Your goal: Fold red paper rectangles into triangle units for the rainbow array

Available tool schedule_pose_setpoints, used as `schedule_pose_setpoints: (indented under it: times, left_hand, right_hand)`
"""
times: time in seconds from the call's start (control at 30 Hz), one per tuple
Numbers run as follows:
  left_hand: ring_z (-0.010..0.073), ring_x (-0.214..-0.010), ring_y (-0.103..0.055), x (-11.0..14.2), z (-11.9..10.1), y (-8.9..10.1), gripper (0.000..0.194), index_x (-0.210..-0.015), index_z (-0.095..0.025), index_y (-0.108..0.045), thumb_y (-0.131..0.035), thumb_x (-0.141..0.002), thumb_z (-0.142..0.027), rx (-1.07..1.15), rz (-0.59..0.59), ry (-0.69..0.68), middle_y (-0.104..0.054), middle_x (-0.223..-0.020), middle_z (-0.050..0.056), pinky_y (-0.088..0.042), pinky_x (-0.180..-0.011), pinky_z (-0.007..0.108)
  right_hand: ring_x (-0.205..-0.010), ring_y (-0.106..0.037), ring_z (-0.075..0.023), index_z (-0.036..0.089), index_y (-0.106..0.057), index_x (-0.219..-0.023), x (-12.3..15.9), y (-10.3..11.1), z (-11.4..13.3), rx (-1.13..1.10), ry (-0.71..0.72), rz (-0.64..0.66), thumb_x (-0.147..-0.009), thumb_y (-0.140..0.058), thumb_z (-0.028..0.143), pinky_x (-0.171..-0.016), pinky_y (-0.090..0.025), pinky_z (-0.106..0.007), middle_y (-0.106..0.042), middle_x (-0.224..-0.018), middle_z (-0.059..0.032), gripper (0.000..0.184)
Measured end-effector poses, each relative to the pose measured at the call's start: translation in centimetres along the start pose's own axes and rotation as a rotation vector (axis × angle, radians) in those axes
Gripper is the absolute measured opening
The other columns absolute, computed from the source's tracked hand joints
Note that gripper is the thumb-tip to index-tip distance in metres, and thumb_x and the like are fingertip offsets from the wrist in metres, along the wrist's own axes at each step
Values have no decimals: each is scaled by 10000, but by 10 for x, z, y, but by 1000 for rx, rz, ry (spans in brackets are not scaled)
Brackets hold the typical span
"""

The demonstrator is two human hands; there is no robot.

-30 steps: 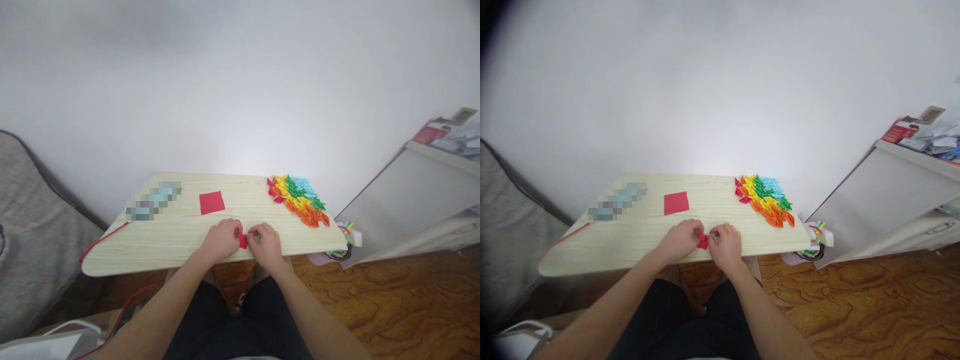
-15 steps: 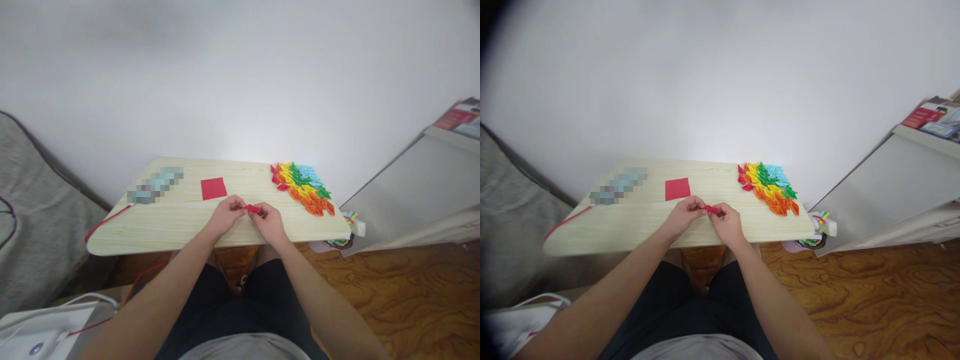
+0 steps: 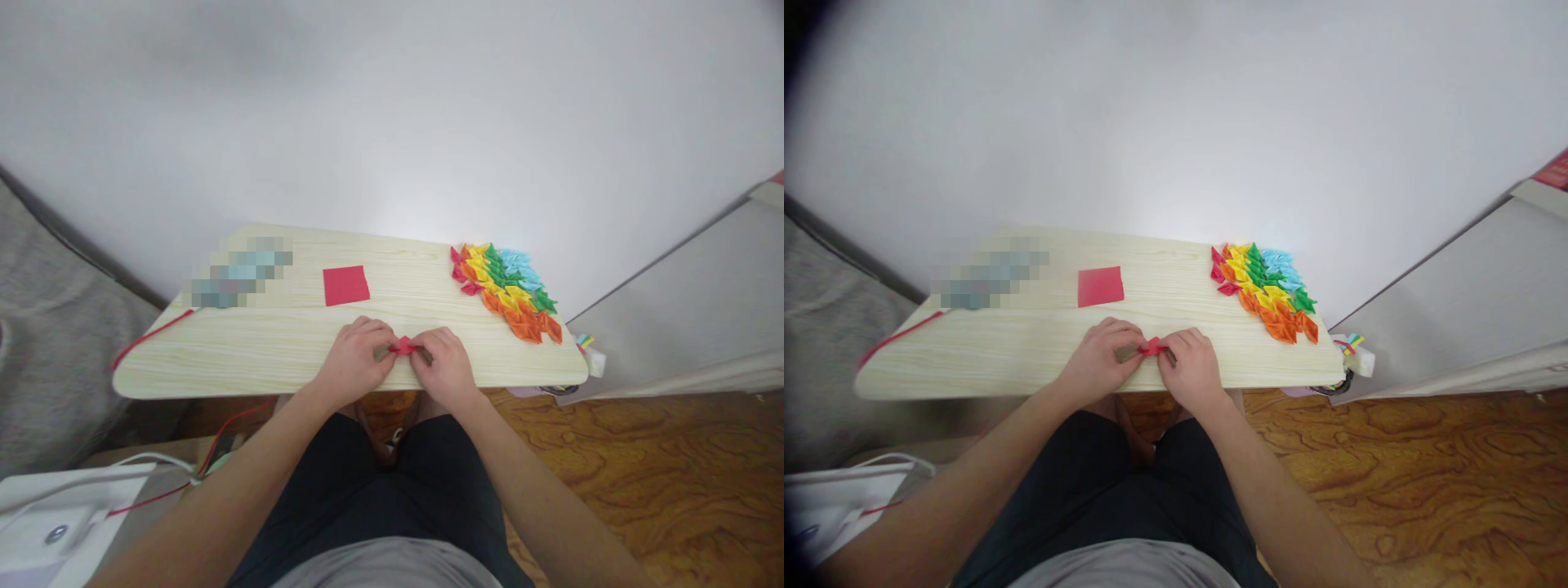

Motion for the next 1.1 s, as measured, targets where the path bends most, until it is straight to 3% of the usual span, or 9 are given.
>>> schedule_pose_setpoints:
  times: [0.17,0.53,0.7,0.9,1.1]
  left_hand:
    - [239,-1002,-594,6,8,-1,147,-877,-269,-804,-668,-929,-291,-59,8,-23,-739,-1011,38,-451,-955,425]
    - [240,-943,-591,0,12,0,192,-801,-240,-756,-689,-912,-382,-125,3,72,-724,-898,36,-449,-872,394]
    - [249,-943,-596,-2,12,-1,201,-809,-245,-750,-661,-917,-390,-157,13,115,-724,-911,42,-432,-822,389]
    - [253,-913,-611,-7,15,-3,185,-807,-241,-732,-657,-909,-376,-189,51,139,-730,-903,48,-428,-794,379]
    - [260,-893,-626,-12,16,-2,194,-797,-236,-727,-660,-901,-385,-213,76,149,-736,-900,63,-440,-783,372]
  right_hand:
    - [-1094,-616,-257,265,-774,-1044,11,3,3,34,19,-4,-946,-655,207,-1007,-465,-432,-748,-1098,-55,165]
    - [-974,-618,-240,244,-774,-878,7,9,-3,77,-93,-84,-898,-746,249,-916,-500,-387,-713,-954,-51,35]
    - [-964,-607,-243,243,-786,-904,6,7,0,121,-145,-91,-910,-736,289,-899,-481,-385,-709,-952,-53,68]
    - [-940,-605,-238,237,-763,-806,2,5,-2,154,-182,-73,-869,-770,273,-874,-464,-372,-703,-907,-47,73]
    - [-898,-604,-237,220,-719,-772,0,4,-2,200,-201,-88,-932,-699,304,-828,-451,-367,-697,-867,-58,182]
Point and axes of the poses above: each hand's wrist, its own x-axis away from the middle knuckle, its own y-axis out of the back of the hand, z = x × y, the point moved 6 cm from there along -x, towards the middle knuckle
